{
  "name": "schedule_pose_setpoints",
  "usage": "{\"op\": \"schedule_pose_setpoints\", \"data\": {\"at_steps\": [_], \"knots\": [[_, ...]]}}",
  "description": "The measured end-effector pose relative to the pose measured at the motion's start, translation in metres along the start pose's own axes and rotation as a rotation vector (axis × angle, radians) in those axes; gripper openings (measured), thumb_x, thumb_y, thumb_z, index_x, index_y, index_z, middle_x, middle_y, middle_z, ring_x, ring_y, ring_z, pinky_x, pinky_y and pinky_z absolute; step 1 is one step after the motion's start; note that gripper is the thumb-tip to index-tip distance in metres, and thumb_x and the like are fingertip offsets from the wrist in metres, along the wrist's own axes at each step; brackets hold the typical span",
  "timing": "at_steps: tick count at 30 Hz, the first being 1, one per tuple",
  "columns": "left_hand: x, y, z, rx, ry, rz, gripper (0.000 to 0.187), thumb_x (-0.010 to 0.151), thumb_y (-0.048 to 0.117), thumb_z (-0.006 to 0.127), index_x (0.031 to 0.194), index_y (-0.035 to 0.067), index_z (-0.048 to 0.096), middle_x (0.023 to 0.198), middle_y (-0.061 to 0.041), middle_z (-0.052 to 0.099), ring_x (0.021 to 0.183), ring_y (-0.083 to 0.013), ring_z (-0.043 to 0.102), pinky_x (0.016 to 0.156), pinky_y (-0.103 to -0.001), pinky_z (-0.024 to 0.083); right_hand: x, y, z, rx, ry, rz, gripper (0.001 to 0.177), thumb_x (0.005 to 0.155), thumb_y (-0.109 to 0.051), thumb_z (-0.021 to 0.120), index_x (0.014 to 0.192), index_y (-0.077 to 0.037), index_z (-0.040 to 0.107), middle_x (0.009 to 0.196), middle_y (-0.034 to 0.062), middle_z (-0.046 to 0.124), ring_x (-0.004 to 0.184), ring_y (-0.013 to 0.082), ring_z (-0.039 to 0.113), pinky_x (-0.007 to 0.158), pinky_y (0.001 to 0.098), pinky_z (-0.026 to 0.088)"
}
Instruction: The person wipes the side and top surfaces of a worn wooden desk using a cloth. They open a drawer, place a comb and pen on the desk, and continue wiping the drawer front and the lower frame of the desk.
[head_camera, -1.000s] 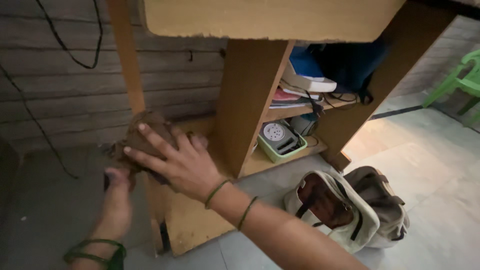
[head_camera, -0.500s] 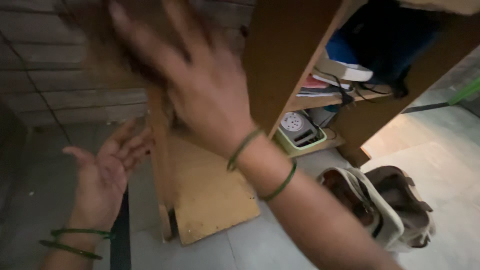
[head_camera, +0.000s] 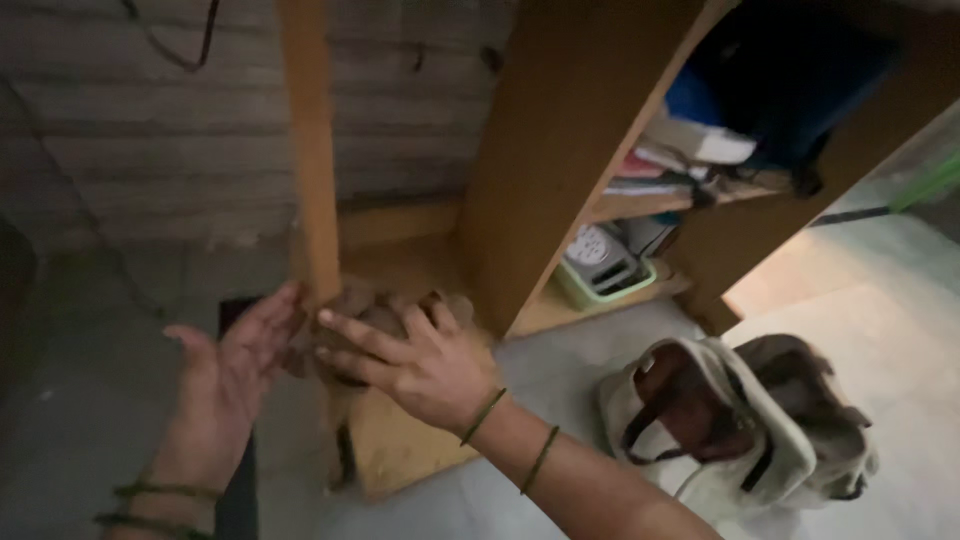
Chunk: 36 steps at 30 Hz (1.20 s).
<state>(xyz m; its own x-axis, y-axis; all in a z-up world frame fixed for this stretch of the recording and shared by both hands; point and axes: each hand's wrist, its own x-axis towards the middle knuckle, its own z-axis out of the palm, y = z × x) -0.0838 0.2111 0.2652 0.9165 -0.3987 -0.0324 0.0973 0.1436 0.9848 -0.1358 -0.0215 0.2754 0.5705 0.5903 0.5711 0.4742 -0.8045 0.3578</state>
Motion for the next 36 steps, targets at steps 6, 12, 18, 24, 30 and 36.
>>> {"op": "schedule_pose_setpoints", "data": {"at_steps": [6,12,18,24,30,36], "knots": [[0.017,0.005,0.009,-0.181,0.21,-0.076,0.107,0.079,0.081,0.016,0.144,0.0,0.04,0.143,-0.02,0.044,0.139,-0.0352,0.044,0.121,-0.05,0.027,0.079,0.026,-0.091,-0.134,0.199,0.137,0.051,0.102,-0.013,0.064,0.146,-0.039,0.06,0.167,-0.0092,0.036,0.122,0.0286,0.056,0.093,0.0403,0.046],[0.004,0.041,0.025,-0.252,0.204,0.068,0.118,0.081,0.087,0.007,0.157,0.003,0.04,0.15,-0.016,0.054,0.14,-0.0335,0.049,0.117,-0.051,0.034,0.093,0.012,-0.094,-0.039,0.183,0.244,0.067,0.09,-0.014,0.069,0.151,-0.038,0.055,0.171,-0.0038,0.035,0.128,0.0345,0.057,0.096,0.0491,0.047],[-0.014,0.06,0.032,-0.077,0.205,0.068,0.114,0.079,0.084,0.002,0.158,0.01,0.04,0.161,-0.006,0.044,0.149,-0.0257,0.037,0.12,-0.047,0.024,0.031,-0.004,-0.045,0.033,0.017,0.078,0.071,0.093,-0.01,0.063,0.159,-0.033,0.052,0.176,-0.0014,0.032,0.123,0.0339,0.055,0.095,0.0487,0.046],[0.01,0.049,0.025,-0.063,0.158,0.022,0.108,0.081,0.079,0.003,0.155,0.008,0.038,0.16,-0.007,0.045,0.151,-0.0277,0.038,0.124,-0.048,0.022,0.053,0.02,-0.08,-0.095,0.071,0.096,0.067,0.094,-0.013,0.059,0.156,-0.039,0.052,0.174,-0.0059,0.032,0.117,0.0302,0.056,0.094,0.0488,0.048],[0.041,0.014,-0.002,0.006,-0.088,0.147,0.122,0.069,0.086,0.007,0.158,0.005,0.029,0.164,-0.01,0.038,0.149,-0.0304,0.038,0.122,-0.048,0.023,0.115,0.052,-0.11,-0.17,0.32,0.27,0.072,0.103,0.004,0.047,0.156,-0.045,0.04,0.17,-0.0108,0.025,0.122,0.0194,0.055,0.086,0.0282,0.052],[0.049,-0.007,-0.014,-0.186,0.079,-0.008,0.117,0.076,0.085,0.007,0.158,0.006,0.033,0.16,-0.012,0.045,0.146,-0.0342,0.041,0.121,-0.05,0.027,0.11,0.023,-0.084,-0.167,0.31,0.24,0.066,0.1,-0.004,0.055,0.157,-0.036,0.043,0.17,-0.0035,0.025,0.121,0.0285,0.054,0.096,0.0372,0.053]]}}
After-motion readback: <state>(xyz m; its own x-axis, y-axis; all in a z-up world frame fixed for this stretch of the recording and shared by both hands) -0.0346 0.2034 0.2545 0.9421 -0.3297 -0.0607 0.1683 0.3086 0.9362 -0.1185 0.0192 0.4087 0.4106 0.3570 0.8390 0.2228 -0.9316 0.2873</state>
